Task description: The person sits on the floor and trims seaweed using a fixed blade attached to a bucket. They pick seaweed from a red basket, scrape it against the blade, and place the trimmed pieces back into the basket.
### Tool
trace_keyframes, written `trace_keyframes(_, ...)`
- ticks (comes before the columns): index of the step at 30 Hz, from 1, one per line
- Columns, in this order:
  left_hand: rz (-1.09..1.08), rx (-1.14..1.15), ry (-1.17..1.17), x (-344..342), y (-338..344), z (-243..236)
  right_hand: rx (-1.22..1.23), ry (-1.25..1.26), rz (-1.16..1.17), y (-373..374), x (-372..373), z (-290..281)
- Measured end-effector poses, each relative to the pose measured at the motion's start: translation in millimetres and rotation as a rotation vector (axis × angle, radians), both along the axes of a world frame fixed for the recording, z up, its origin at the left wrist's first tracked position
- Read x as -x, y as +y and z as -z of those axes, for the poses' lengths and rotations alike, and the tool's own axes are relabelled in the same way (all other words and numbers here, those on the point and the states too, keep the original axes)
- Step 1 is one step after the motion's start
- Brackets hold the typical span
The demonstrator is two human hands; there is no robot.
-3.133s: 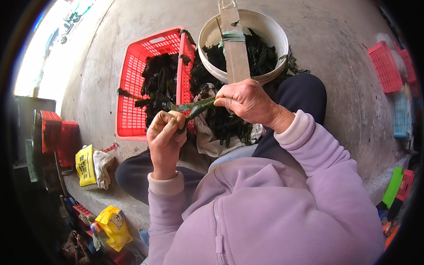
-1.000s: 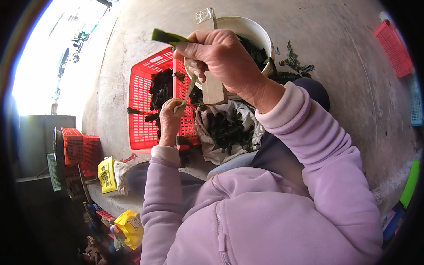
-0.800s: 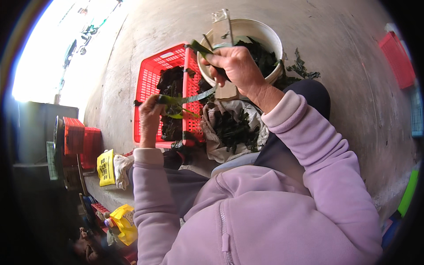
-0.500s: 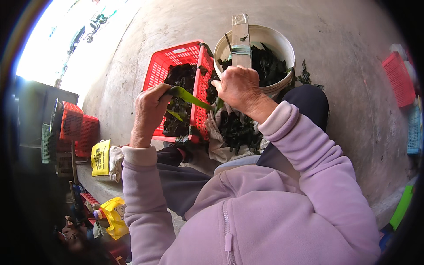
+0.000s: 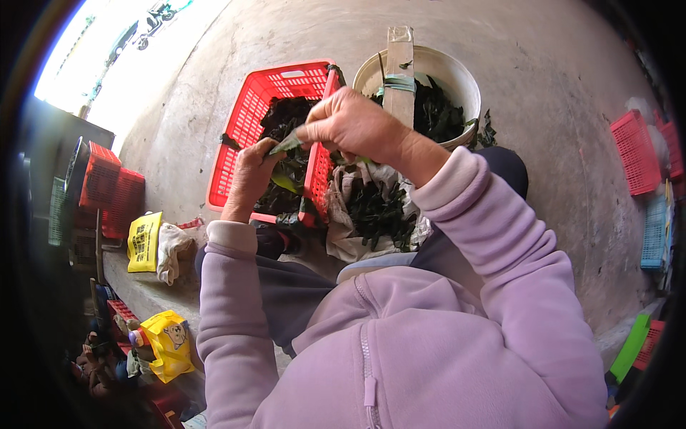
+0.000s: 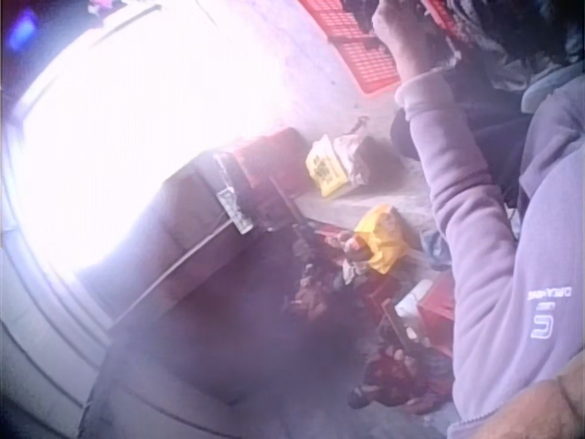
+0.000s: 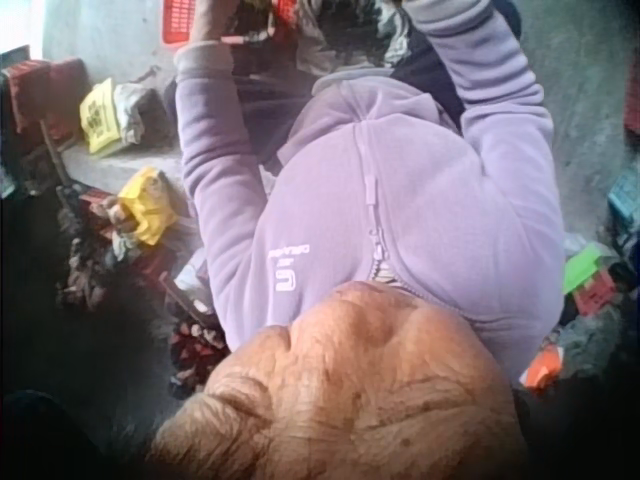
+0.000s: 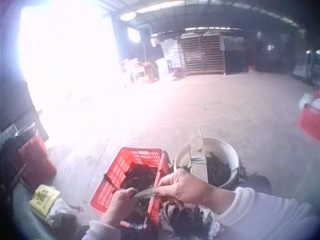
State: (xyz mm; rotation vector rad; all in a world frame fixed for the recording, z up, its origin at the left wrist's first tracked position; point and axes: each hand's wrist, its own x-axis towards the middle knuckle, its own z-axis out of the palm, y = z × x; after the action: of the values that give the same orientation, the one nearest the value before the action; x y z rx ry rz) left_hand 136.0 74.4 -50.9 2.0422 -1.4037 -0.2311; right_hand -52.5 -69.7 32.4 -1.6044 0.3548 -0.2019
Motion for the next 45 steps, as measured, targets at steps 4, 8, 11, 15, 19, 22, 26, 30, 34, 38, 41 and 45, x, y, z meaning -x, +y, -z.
trace_keyframes(4,-0.115,0.003,0.229,-22.4,2.4,44.9,0.014,-0.061,0.016,-2.6,1.7,-33.1)
trace_keyframes(8,-0.008,0.050,0.273,-16.8,0.6,38.2,0.076,-0.029,0.029,-8.4,-1.1,-46.7)
trace_keyframes(11,0.291,0.315,1.042,6.8,-0.2,1.6,0.100,0.109,-0.051,-8.0,-4.6,-36.1)
trace_keyframes(15,0.321,0.269,1.024,42.5,-16.2,-34.2,0.092,0.116,-0.058,-5.1,-11.7,-15.6)
trace_keyframes(19,0.176,0.207,1.058,49.2,-12.7,-36.5,0.290,0.118,-0.091,-15.2,-8.3,-10.8)
trace_keyframes(22,0.101,0.361,1.079,47.7,-7.0,-21.7,0.300,0.211,-0.066,-18.4,-3.7,-8.3)
trace_keyframes(26,0.061,0.338,0.880,41.6,-7.1,-1.9,0.517,0.304,-0.038,-20.1,-3.8,-6.1)
trace_keyframes(30,0.020,0.370,0.741,42.3,-11.9,21.5,0.842,0.259,-0.002,-17.7,-9.4,-6.1)
trace_keyframes(34,-0.094,0.414,0.652,36.6,-11.7,42.8,0.754,0.358,0.027,-16.3,-14.7,-7.7)
trace_keyframes(38,-0.147,0.359,0.684,41.8,-13.8,55.7,0.576,0.391,0.057,-14.0,-21.6,-5.9)
trace_keyframes(41,-0.317,0.473,0.071,55.1,-8.7,52.3,0.404,0.323,0.063,-7.7,-27.1,-5.2)
trace_keyframes(45,-0.022,0.136,1.279,76.4,13.1,30.0,0.349,0.240,0.041,5.1,-33.8,-11.8)
